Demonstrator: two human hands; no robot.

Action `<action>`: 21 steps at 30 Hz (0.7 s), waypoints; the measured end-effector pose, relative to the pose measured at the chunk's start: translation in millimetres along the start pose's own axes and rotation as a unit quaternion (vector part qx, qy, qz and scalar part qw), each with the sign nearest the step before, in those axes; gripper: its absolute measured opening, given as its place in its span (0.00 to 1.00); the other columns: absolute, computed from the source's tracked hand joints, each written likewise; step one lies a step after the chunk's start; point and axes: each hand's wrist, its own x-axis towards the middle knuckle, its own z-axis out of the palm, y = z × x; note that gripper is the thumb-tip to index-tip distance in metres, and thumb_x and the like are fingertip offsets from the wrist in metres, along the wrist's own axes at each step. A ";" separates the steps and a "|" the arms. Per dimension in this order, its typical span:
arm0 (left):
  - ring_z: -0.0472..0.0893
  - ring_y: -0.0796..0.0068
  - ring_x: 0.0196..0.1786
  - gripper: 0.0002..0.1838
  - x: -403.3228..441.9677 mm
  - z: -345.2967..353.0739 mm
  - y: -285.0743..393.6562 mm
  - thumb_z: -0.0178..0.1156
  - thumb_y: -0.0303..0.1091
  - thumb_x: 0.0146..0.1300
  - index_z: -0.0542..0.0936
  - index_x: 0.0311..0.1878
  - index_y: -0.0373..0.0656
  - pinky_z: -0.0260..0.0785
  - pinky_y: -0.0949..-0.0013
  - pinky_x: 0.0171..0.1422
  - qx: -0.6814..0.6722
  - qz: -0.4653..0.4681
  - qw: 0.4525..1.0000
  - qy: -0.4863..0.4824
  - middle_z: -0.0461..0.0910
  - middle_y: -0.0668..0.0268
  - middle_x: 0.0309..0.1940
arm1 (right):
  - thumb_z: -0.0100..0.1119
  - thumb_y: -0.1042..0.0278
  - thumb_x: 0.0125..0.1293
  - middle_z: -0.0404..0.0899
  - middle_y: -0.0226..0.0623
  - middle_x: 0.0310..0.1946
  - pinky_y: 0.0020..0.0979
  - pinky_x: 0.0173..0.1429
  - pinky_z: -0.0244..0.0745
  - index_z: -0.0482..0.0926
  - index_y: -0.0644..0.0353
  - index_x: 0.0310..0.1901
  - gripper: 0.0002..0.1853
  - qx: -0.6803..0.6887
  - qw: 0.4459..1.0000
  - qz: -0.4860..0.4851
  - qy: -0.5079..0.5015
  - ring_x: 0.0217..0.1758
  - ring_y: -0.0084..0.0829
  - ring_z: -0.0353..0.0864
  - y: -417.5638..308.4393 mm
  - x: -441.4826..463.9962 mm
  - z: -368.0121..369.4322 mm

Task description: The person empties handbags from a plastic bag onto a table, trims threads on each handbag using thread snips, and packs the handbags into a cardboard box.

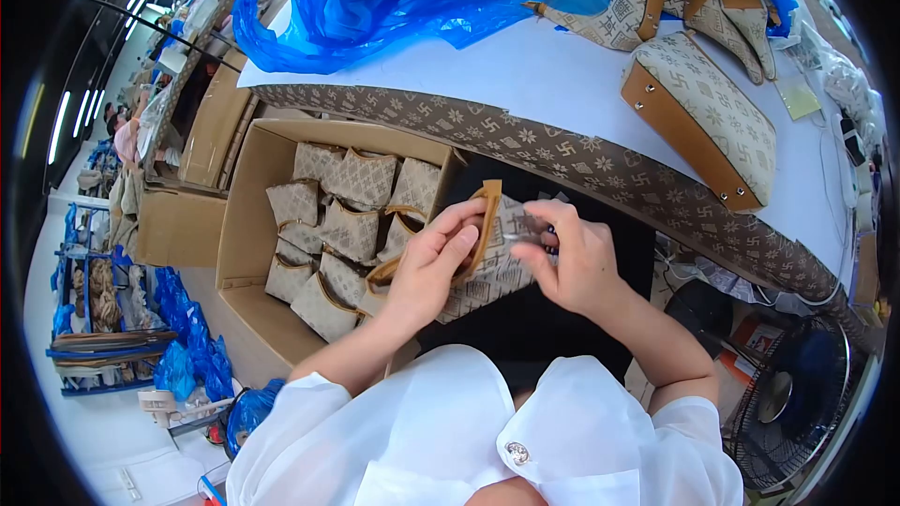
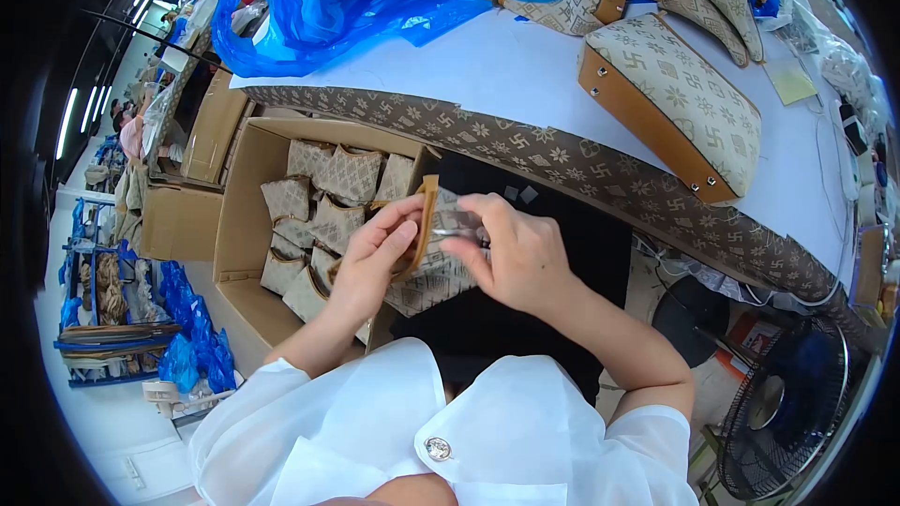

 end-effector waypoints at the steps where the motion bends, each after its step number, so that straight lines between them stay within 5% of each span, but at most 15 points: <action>1: 0.77 0.80 0.44 0.16 -2.7 0.0 5.4 0.51 0.29 0.71 0.73 0.59 0.37 0.69 0.75 0.50 -0.072 -0.046 0.995 -0.044 0.78 0.64 0.47 | 0.71 0.64 0.57 0.78 0.39 0.29 0.31 0.27 0.75 0.69 0.63 0.47 0.23 -0.001 1.000 0.002 -0.003 0.25 0.32 0.81 -3.5 -2.0 3.7; 4: 0.79 0.75 0.51 0.20 -2.9 -4.5 14.0 0.49 0.28 0.71 0.69 0.64 0.38 0.69 0.74 0.57 -0.214 -0.135 0.957 -0.140 0.75 0.62 0.57 | 0.68 0.69 0.60 0.77 0.38 0.29 0.29 0.28 0.74 0.64 0.63 0.52 0.25 0.035 0.995 0.094 0.025 0.25 0.28 0.79 -6.3 -9.5 18.3; 7: 0.79 0.68 0.56 0.27 5.1 -21.4 17.1 0.50 0.26 0.67 0.63 0.70 0.40 0.69 0.69 0.62 0.105 0.010 0.972 -0.209 0.68 0.61 0.66 | 0.65 0.74 0.60 0.76 0.37 0.29 0.27 0.28 0.72 0.62 0.63 0.54 0.24 0.066 0.987 0.145 0.008 0.24 0.27 0.77 7.5 -19.8 28.5; 8: 0.79 0.68 0.56 0.27 12.8 -20.5 16.9 0.50 0.26 0.67 0.63 0.70 0.40 0.69 0.69 0.62 0.106 0.008 0.972 -0.211 0.68 0.61 0.66 | 0.64 0.76 0.61 0.75 0.37 0.28 0.27 0.29 0.71 0.61 0.63 0.54 0.25 0.084 0.982 0.171 0.001 0.24 0.26 0.75 10.0 -22.8 31.3; 11: 0.79 0.65 0.57 0.27 52.1 -14.7 6.0 0.49 0.21 0.62 0.67 0.67 0.36 0.69 0.65 0.63 0.397 0.348 0.844 -0.096 0.73 0.58 0.61 | 0.62 0.79 0.60 0.75 0.35 0.27 0.26 0.29 0.70 0.61 0.63 0.55 0.24 0.115 0.982 0.146 -0.005 0.22 0.25 0.73 15.8 -29.4 29.2; 12: 0.79 0.65 0.57 0.27 63.1 -17.8 -5.4 0.49 0.21 0.62 0.67 0.67 0.36 0.69 0.65 0.63 0.395 0.349 0.844 -0.097 0.73 0.58 0.61 | 0.62 0.80 0.60 0.75 0.35 0.27 0.25 0.29 0.69 0.61 0.62 0.55 0.24 0.131 0.982 0.134 -0.009 0.22 0.24 0.72 17.1 -31.6 26.9; 15: 0.81 0.64 0.52 0.22 91.7 -23.4 -40.2 0.50 0.20 0.57 0.77 0.56 0.34 0.71 0.66 0.59 0.037 0.196 0.927 -0.319 0.80 0.58 0.52 | 0.62 0.80 0.59 0.74 0.34 0.25 0.24 0.29 0.69 0.64 0.62 0.53 0.22 0.124 0.980 0.151 -0.038 0.21 0.24 0.72 19.1 -37.2 11.5; 19: 0.82 0.71 0.43 0.15 84.8 -17.1 -31.5 0.49 0.24 0.55 0.81 0.44 0.33 0.72 0.70 0.50 0.095 0.165 0.937 -0.291 0.83 0.60 0.35 | 0.62 0.79 0.59 0.73 0.32 0.24 0.24 0.29 0.68 0.70 0.62 0.48 0.17 0.068 0.985 0.118 -0.106 0.21 0.24 0.71 14.2 -46.5 0.7; 21: 0.81 0.71 0.41 0.13 77.3 -12.6 -21.0 0.51 0.23 0.57 0.81 0.43 0.33 0.72 0.71 0.47 0.101 0.128 0.939 -0.302 0.83 0.60 0.36 | 0.63 0.79 0.58 0.72 0.32 0.23 0.24 0.29 0.68 0.72 0.62 0.47 0.15 0.046 0.985 0.099 -0.134 0.20 0.24 0.71 9.4 -50.0 -3.6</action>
